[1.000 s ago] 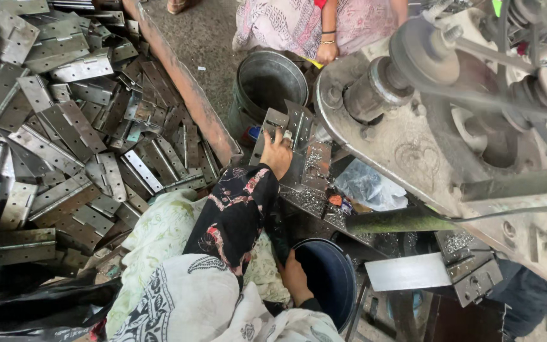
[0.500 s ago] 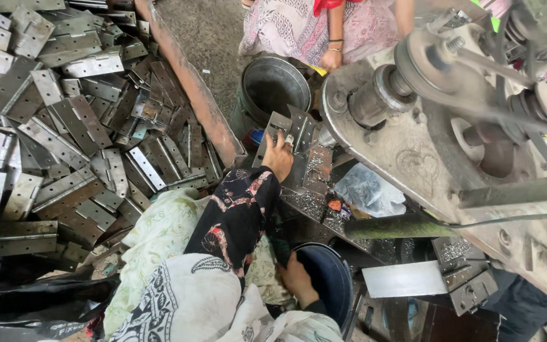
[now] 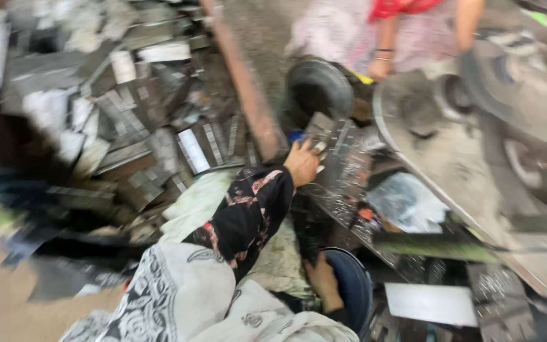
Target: The person sits on the floor and repeatedly picks up metal hinge parts from a pile, places them on a grinding machine, and operates the machine to grind the parts. The person handles the parts one at a time and returns them to the pile after processing.
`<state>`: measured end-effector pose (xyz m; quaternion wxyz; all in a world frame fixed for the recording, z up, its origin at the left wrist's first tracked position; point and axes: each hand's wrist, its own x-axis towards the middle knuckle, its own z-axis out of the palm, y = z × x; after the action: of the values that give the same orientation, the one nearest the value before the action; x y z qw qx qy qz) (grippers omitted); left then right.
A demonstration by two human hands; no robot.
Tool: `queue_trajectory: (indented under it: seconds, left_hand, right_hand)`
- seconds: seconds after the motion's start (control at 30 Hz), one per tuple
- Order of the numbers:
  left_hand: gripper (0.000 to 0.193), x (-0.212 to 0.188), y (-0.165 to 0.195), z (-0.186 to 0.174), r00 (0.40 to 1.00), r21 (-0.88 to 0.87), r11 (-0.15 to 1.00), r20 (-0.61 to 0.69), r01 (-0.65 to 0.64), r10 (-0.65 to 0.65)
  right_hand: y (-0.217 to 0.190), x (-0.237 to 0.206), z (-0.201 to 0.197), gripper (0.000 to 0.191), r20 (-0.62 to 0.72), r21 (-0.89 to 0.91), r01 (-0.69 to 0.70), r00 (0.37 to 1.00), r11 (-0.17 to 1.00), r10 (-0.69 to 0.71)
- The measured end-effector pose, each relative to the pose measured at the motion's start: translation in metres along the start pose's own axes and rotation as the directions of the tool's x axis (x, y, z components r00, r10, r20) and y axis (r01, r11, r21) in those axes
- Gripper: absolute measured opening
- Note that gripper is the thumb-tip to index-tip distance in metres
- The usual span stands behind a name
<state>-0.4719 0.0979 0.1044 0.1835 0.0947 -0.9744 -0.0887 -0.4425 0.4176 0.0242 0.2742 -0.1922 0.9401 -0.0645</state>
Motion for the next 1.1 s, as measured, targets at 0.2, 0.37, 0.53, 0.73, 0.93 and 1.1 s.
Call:
queue_trajectory:
  seconds: [0.2, 0.37, 0.53, 0.73, 0.93, 1.1]
  left_hand:
    - [0.042, -0.057, -0.099, -0.033, 0.928, -0.195, 0.92, -0.089, 0.341, -0.363]
    - [0.04, -0.175, -0.178, -0.033, 0.774, -0.163, 0.787, -0.151, 0.595, -0.616]
    - [0.03, -0.276, -0.179, -0.011, 0.614, -0.026, 0.618, -0.096, 0.786, -0.784]
    - [0.051, -0.325, -0.181, -0.017, 0.608, 0.129, 0.599, -0.293, 0.79, -0.738]
    - [0.064, -0.309, -0.202, -0.041, 0.587, 0.115, 0.581, -0.029, 0.806, -0.809]
    - [0.054, -0.299, -0.19, -0.028, 0.679, 0.09, 0.685, 0.088, 0.723, -0.729]
  right_hand:
    - [0.016, 0.019, -0.034, 0.075, -0.029, -0.133, 0.045, 0.998, 0.99, -0.049]
    - [0.027, 0.038, -0.041, 0.081, -0.049, -0.194, 0.121, 0.99, 0.974, -0.133]
    - [0.032, 0.04, -0.045, 0.081, 0.03, -0.197, 0.025, 0.999, 0.98, -0.019]
    - [0.03, 0.035, -0.053, 0.083, 0.06, -0.176, -0.031, 0.997, 0.984, 0.042]
    - [0.029, 0.035, -0.056, 0.081, -0.012, -0.186, 0.093, 0.995, 0.978, -0.097]
    - [0.02, 0.027, -0.06, 0.075, 0.05, -0.161, -0.029, 0.998, 0.986, 0.038]
